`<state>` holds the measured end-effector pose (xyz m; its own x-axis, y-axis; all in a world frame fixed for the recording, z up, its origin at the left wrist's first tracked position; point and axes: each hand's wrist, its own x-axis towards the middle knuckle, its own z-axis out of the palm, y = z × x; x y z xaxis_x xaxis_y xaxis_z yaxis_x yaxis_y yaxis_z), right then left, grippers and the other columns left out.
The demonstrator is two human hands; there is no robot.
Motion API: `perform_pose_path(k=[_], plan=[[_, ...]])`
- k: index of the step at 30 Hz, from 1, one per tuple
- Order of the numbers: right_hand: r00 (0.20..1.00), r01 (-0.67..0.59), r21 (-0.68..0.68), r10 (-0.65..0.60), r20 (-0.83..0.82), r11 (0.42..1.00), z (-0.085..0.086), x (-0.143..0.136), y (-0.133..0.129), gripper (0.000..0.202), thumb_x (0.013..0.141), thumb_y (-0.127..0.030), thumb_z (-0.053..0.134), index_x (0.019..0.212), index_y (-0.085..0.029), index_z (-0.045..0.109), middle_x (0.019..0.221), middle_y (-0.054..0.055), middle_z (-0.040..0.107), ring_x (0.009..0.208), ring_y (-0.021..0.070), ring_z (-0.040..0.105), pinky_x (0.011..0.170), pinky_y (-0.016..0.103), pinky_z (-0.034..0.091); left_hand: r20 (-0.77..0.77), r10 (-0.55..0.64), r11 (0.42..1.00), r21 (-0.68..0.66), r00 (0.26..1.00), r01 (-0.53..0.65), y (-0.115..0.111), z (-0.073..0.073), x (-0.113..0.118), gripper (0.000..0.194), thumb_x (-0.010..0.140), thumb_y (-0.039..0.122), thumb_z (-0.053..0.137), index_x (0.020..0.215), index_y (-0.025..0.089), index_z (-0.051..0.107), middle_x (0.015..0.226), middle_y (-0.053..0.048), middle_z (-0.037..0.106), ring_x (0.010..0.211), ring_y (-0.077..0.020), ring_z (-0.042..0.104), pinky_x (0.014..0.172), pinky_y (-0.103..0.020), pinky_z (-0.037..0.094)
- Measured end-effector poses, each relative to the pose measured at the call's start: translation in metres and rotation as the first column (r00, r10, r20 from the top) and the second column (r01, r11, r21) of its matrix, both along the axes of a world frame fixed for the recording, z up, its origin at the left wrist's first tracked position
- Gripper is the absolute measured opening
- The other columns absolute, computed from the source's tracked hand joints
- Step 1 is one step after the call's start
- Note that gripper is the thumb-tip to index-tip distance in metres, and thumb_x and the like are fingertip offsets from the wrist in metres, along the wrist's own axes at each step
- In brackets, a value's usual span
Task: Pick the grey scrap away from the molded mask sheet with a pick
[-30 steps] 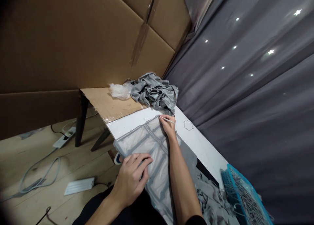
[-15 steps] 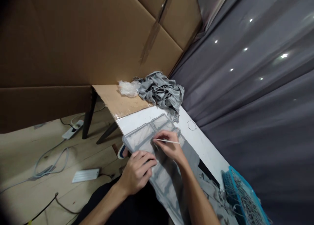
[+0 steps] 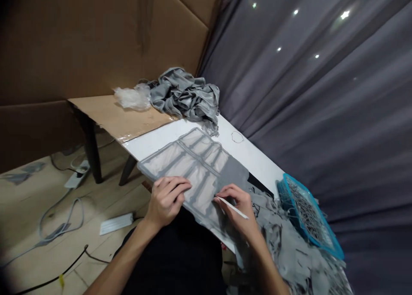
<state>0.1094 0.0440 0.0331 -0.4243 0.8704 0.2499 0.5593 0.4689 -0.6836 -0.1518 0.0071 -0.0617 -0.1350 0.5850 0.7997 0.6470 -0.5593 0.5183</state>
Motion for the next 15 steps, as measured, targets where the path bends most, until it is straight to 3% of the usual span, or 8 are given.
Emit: perform_pose_path(k=[4,10,13,15], plan=[[0.999,0.027,-0.006,-0.027,0.045,1.0,0.003,0.005,-0.022,0.019,0.102,-0.043,0.083,0.096,-0.025,0.088,0.106,0.012,0.082,0.093,0.0258,0.08,0.085,0.035,0.06,-0.019,0.02,1.0,0.01,1.0,-0.02,0.001,-0.001,-0.001,0.031,0.105,0.009,0.054,0.109,0.023,0.081,0.11,-0.004,0.087,0.108,-0.0244,0.075,0.098,-0.042,0.047],[0.999,0.015,-0.021,-0.014,0.034,1.0,0.01,0.012,-0.029,0.019,0.105,-0.042,0.078,0.105,-0.026,0.089,0.112,0.013,0.085,0.102,0.0294,0.082,0.094,0.04,0.064,-0.052,0.027,0.999,-0.022,0.998,-0.028,-0.001,0.002,-0.003,0.031,0.106,0.01,0.054,0.108,0.023,0.081,0.11,-0.004,0.086,0.106,-0.0244,0.074,0.097,-0.043,0.046],[0.975,0.216,-0.001,-0.216,-0.062,0.976,0.016,0.019,-0.03,0.021,0.1,-0.046,0.083,0.1,-0.026,0.089,0.101,0.011,0.086,0.092,0.0295,0.082,0.085,0.039,0.065,-0.061,0.028,0.999,-0.017,0.998,-0.029,0.0,0.002,-0.005,0.03,0.107,0.011,0.054,0.109,0.023,0.081,0.11,-0.004,0.086,0.105,-0.0248,0.074,0.096,-0.043,0.045],[0.913,0.392,0.027,-0.384,-0.139,0.92,0.023,0.025,-0.033,0.022,0.094,-0.047,0.089,0.094,-0.025,0.089,0.09,0.009,0.085,0.082,0.027,0.08,0.075,0.036,0.064,-0.071,0.028,1.0,0.001,0.997,-0.028,0.001,0.001,-0.005,0.03,0.107,0.012,0.054,0.11,0.022,0.082,0.11,-0.005,0.086,0.104,-0.0253,0.073,0.096,-0.044,0.045]])
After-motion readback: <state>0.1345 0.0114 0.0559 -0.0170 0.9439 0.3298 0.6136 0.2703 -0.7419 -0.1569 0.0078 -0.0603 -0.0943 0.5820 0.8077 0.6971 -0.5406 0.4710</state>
